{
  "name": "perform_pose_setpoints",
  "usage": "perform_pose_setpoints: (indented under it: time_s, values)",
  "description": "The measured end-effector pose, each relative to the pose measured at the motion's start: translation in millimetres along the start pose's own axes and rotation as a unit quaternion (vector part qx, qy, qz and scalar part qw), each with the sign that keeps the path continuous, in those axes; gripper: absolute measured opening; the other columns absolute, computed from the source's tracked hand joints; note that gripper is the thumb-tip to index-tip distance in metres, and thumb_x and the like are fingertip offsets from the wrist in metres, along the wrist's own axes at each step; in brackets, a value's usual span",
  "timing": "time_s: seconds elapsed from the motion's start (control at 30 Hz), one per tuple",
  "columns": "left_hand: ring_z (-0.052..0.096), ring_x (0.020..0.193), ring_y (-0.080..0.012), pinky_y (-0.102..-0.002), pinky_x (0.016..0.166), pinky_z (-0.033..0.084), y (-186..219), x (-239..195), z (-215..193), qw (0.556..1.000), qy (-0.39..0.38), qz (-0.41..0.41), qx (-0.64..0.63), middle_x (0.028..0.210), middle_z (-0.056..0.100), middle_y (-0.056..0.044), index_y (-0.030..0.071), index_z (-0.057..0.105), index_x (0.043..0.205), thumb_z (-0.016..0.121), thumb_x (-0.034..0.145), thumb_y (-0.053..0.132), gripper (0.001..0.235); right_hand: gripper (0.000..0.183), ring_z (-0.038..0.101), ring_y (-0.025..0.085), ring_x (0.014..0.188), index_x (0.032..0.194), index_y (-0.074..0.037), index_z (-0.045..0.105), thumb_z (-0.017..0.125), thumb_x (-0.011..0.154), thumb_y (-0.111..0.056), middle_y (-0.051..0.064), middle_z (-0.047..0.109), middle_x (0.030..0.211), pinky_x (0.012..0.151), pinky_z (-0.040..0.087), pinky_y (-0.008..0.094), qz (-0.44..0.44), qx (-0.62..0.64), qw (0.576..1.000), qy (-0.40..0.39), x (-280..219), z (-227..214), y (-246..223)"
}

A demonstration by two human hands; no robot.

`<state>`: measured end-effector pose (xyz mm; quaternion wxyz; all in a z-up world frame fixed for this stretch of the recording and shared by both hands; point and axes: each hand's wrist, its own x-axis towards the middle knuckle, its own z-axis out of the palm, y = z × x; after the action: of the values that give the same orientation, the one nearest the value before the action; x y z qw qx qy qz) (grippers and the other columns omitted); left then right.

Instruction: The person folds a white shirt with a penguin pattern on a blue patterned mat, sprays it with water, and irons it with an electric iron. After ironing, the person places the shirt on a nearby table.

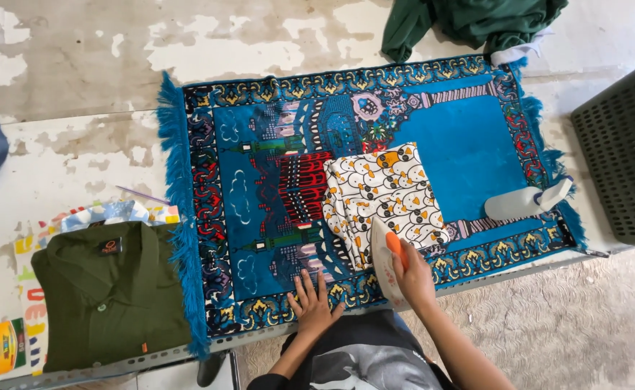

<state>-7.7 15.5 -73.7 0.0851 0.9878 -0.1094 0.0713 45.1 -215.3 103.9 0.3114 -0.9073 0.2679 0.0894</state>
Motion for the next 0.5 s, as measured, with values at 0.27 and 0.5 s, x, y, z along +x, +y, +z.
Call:
perform_pose_setpoints:
  time_s: [0.27,0.5]
  values:
    - [-0.007,0.156,-0.0449,-0.07,0.111,0.005,-6.7,-3.6,12.2,0.998,-0.066,0.017,0.011,0.171,-0.01,-0.023,0.018,-0.003,0.166,0.037,0.079,0.093,0.121,0.051,0.069,0.03,0.102,0.149,-0.006,0.043,0.042,0.106,-0.034,0.017,0.065,0.126,0.076,0.064,0.045,0.025,-0.011,1.0,0.011,46.5,-8.2,-37.3]
    - [-0.016,0.154,-0.0489,-0.072,0.115,0.0,-9.9,7.1,-12.7,0.942,-0.332,0.007,-0.037,0.168,-0.02,-0.024,0.018,-0.01,0.165,0.039,0.092,0.089,0.113,0.051,0.068,0.028,0.096,0.152,-0.007,0.041,0.044,0.108,-0.032,0.017,0.065,0.12,0.074,0.063,0.041,0.05,-0.012,0.997,0.05,82.3,-25.5,-44.5]
